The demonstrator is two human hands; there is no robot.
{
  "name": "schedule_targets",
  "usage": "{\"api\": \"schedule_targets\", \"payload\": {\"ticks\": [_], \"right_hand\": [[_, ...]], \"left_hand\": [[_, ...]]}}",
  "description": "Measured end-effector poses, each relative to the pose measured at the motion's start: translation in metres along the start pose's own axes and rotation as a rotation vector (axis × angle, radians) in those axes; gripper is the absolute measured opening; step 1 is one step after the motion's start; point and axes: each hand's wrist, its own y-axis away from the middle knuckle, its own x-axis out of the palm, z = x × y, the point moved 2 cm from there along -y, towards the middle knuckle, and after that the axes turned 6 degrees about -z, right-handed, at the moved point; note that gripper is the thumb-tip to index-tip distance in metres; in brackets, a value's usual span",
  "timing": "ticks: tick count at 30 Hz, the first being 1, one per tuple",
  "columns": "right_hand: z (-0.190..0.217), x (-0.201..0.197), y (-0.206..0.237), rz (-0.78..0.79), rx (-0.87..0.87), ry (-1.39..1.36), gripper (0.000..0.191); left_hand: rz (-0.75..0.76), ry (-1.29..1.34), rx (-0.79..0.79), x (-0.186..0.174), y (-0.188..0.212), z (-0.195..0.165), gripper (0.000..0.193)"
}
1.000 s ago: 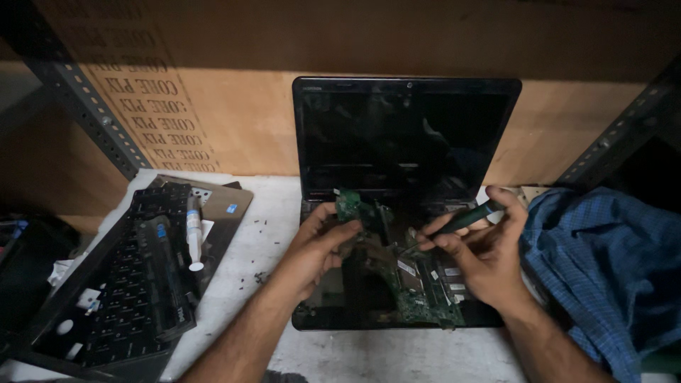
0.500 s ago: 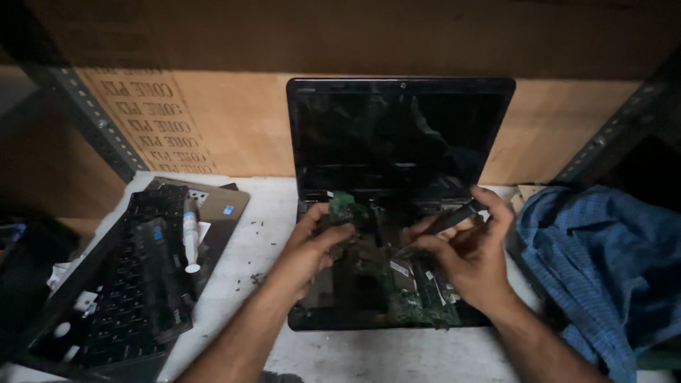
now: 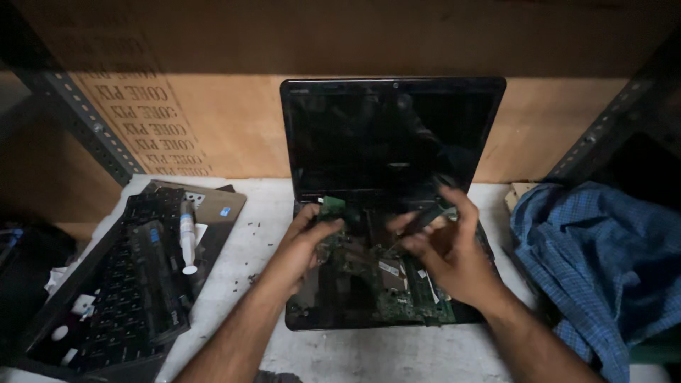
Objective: The person applies thermal paste from a syringe onto the CPU area of a laptop motherboard inside an opened laptop chassis. They then position the heatsink and cooling assembly over the board, press it into place, and work on seating the motherboard components back into the laptop frame.
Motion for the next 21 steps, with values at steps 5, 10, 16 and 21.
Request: {"api": "schedule_targets", "payload": {"ticks": [5, 10, 16, 21], "right_hand": [[-0.009, 0.009, 0.003, 0.004, -0.044, -0.015, 0.081], [-0.014, 0.011, 0.004, 0.079, -0.002, 0.059, 0.082], [-0.016, 0.017, 0.005, -0.002, 0.37, 0.256, 0.086], [0.003, 0.019, -0.017, 0.153, 0.176, 0.12, 0.084]], "left_hand": [[-0.013, 0.009, 0.09, -0.001, -0.005, 0.006, 0.023], [-0.071, -0.035, 0.084, -0.002, -0.011, 0.012, 0.026], [-0.088, -0.143, 0.233, -0.005, -0.016, 0.017, 0.031], [-0.124, -0.208, 0.218, -0.007, -0.012, 0.015, 0.033]]}}
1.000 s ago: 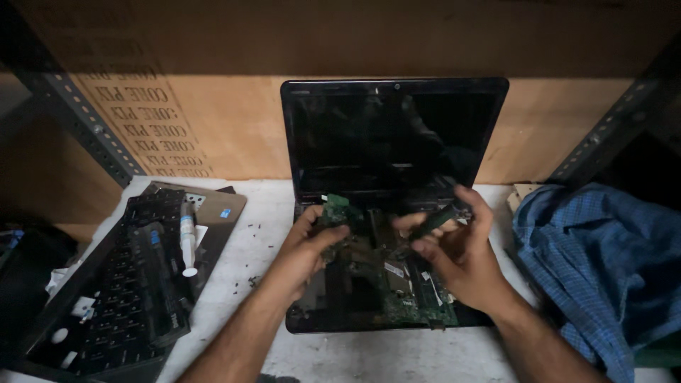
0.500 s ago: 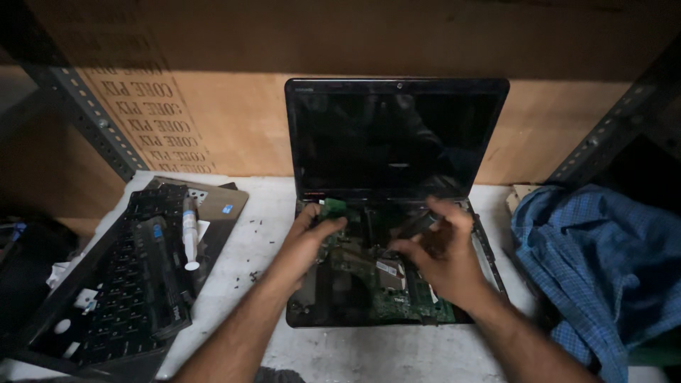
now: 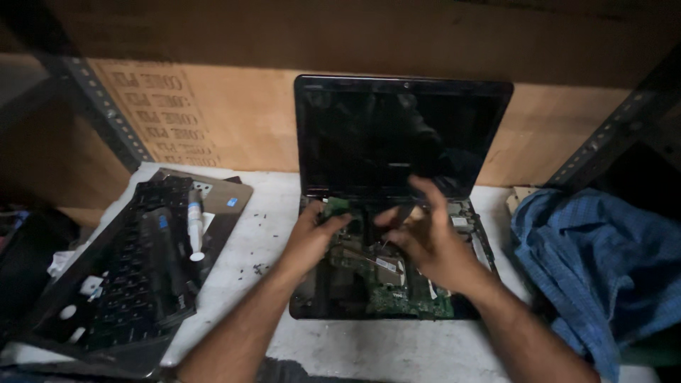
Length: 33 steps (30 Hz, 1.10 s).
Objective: The person applies thermal paste from a syringe onto the CPU area of a laptop motherboard inside an opened laptop chassis. They then position the heatsink and cooling assembly over the board, press it into place, and work on seating the motherboard components back into the laptop frame.
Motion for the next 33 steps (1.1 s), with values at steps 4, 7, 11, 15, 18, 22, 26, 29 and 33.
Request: {"api": "schedule_targets", "payload": {"ticks": [4, 7, 11, 15, 18, 22, 26, 29, 33], "right_hand": [[0.011, 0.004, -0.005, -0.094, 0.007, 0.119, 0.089], [0.008, 0.005, -0.003, -0.15, 0.109, 0.204, 0.091], [0.009, 0.007, 0.004, 0.029, -0.317, -0.045, 0.083], [-0.003, 0.01, 0.005, -0.194, 0.045, 0.162, 0.091], [-0.003, 0.012, 0.004, -0.122, -0.008, 0.099, 0.092], [0.003, 0.011, 0.004, -0.021, -0.197, 0.002, 0.086], [-0.002, 0.011, 0.003, -0.193, 0.112, 0.14, 0.094], [0.001, 0.013, 0.003, -0.129, 0.014, 0.162, 0.092], [0.008, 0.014, 0.005, -0.094, -0.217, 0.112, 0.09]], "left_hand": [[-0.03, -0.069, 0.022, -0.002, -0.001, 0.0, 0.033], [0.003, -0.079, 0.02, -0.004, -0.006, 0.007, 0.033], [-0.017, -0.098, 0.073, -0.005, -0.013, 0.019, 0.032], [-0.029, -0.113, 0.074, -0.006, -0.015, 0.024, 0.031], [-0.045, -0.179, 0.083, -0.006, -0.017, 0.023, 0.031], [-0.069, -0.267, 0.091, -0.007, -0.016, 0.023, 0.034], [-0.021, -0.22, 0.103, -0.007, -0.017, 0.021, 0.036], [-0.014, -0.269, 0.073, -0.009, -0.017, 0.02, 0.037], [-0.026, -0.216, 0.091, -0.007, -0.014, 0.018, 0.038]]}}
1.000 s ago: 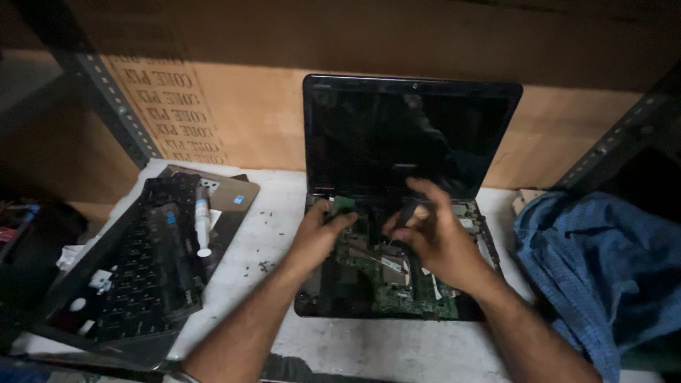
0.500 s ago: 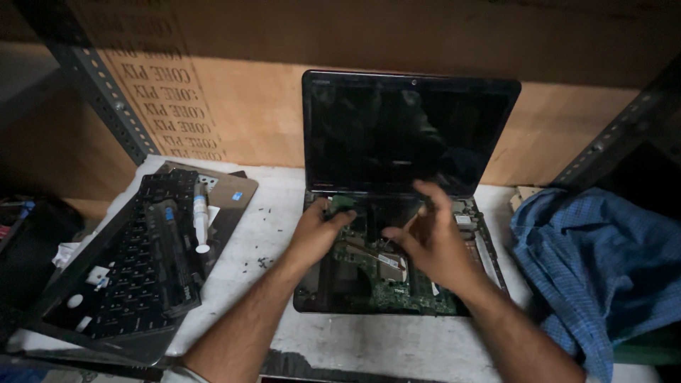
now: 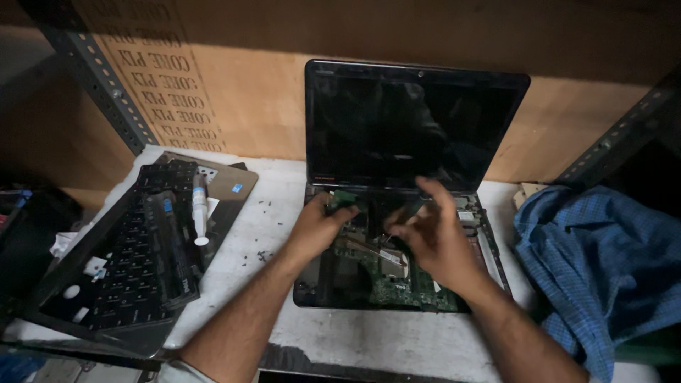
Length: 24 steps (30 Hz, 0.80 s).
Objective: The person applies thermal paste from a syringe onto the CPU area of a laptop motherboard inside an opened laptop chassis. They then position the heatsink and cooling assembly over the board, press it into place, and work on seating the motherboard components back into the laptop frame.
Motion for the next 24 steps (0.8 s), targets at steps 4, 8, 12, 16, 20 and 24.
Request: {"api": "schedule_targets", "payload": {"ticks": [4, 8, 12, 16, 20, 24], "right_hand": [[0.0, 0.001, 0.0, -0.071, 0.135, 0.132, 0.094], [0.005, 0.002, -0.002, 0.087, -0.092, -0.214, 0.082], [-0.006, -0.001, 0.001, -0.04, 0.218, 0.037, 0.087], [-0.012, 0.003, 0.003, 0.04, 0.142, -0.15, 0.08], [-0.021, 0.002, 0.005, -0.105, 0.314, 0.159, 0.097], [-0.016, 0.0, 0.005, 0.072, 0.112, -0.127, 0.085]], "left_hand": [[-0.018, -0.056, -0.018, 0.001, 0.001, -0.002, 0.039], [-0.012, -0.023, 0.005, 0.0, 0.002, -0.004, 0.038], [-0.033, -0.058, 0.02, 0.001, 0.005, -0.002, 0.038], [-0.044, -0.068, 0.011, 0.001, 0.003, -0.001, 0.038], [-0.056, -0.024, 0.03, 0.001, 0.006, 0.0, 0.036], [-0.048, 0.004, 0.016, 0.002, 0.005, -0.005, 0.035]]}}
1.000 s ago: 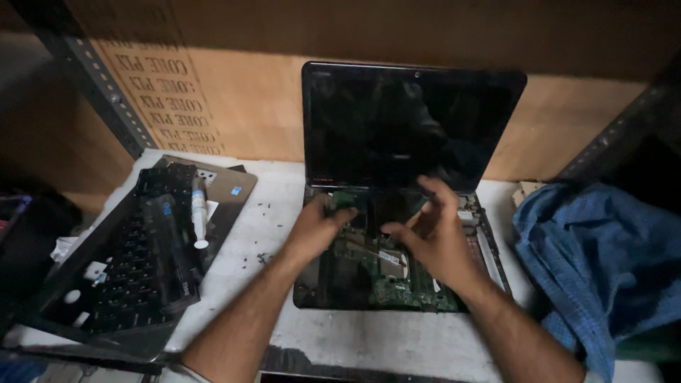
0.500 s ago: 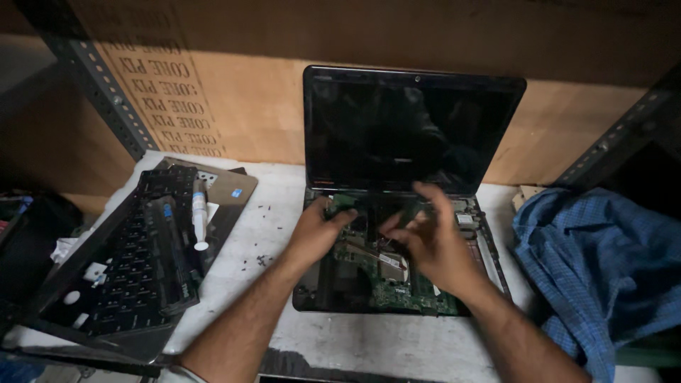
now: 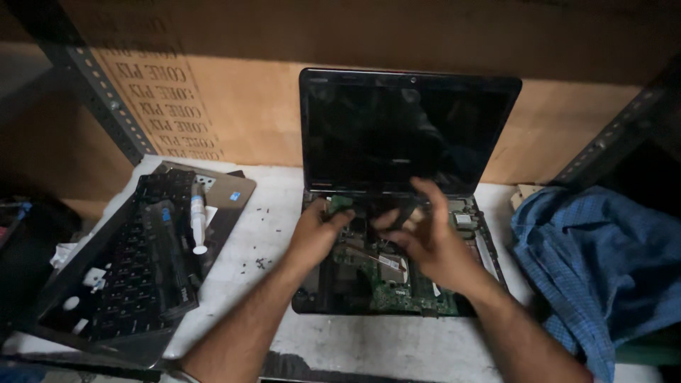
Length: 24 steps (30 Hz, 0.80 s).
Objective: The person applies thermal paste from a syringe onto the CPU area of a laptop motherboard inside an opened laptop chassis. They then position the heatsink and cooling assembly over the board, press it into place, and work on seating the motherboard components back into the laptop frame.
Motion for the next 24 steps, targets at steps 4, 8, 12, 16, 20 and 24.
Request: {"api": "schedule_targets", "payload": {"ticks": [4, 8, 12, 16, 20, 24], "right_hand": [[0.001, -0.005, 0.001, -0.133, 0.034, 0.085, 0.089], [-0.002, -0.007, -0.002, -0.287, 0.085, -0.167, 0.092], [-0.001, -0.01, -0.005, -0.286, 0.126, -0.283, 0.091], [0.006, -0.017, -0.004, -0.16, 0.126, -0.258, 0.088], [0.005, -0.019, 0.003, -0.07, 0.024, -0.135, 0.085], [-0.011, -0.012, 0.012, -0.176, 0.03, -0.119, 0.084]], "left_hand": [[0.108, 0.508, -0.446, 0.003, 0.006, -0.004, 0.04], [0.291, 0.809, -0.594, 0.01, 0.015, -0.02, 0.066], [0.327, 0.694, -0.648, 0.014, 0.025, -0.028, 0.075], [0.462, 0.708, -0.564, 0.013, 0.027, -0.026, 0.08], [0.384, 0.686, -0.573, 0.016, 0.025, -0.015, 0.084], [0.386, 0.752, -0.515, 0.016, 0.026, -0.012, 0.085]]}}
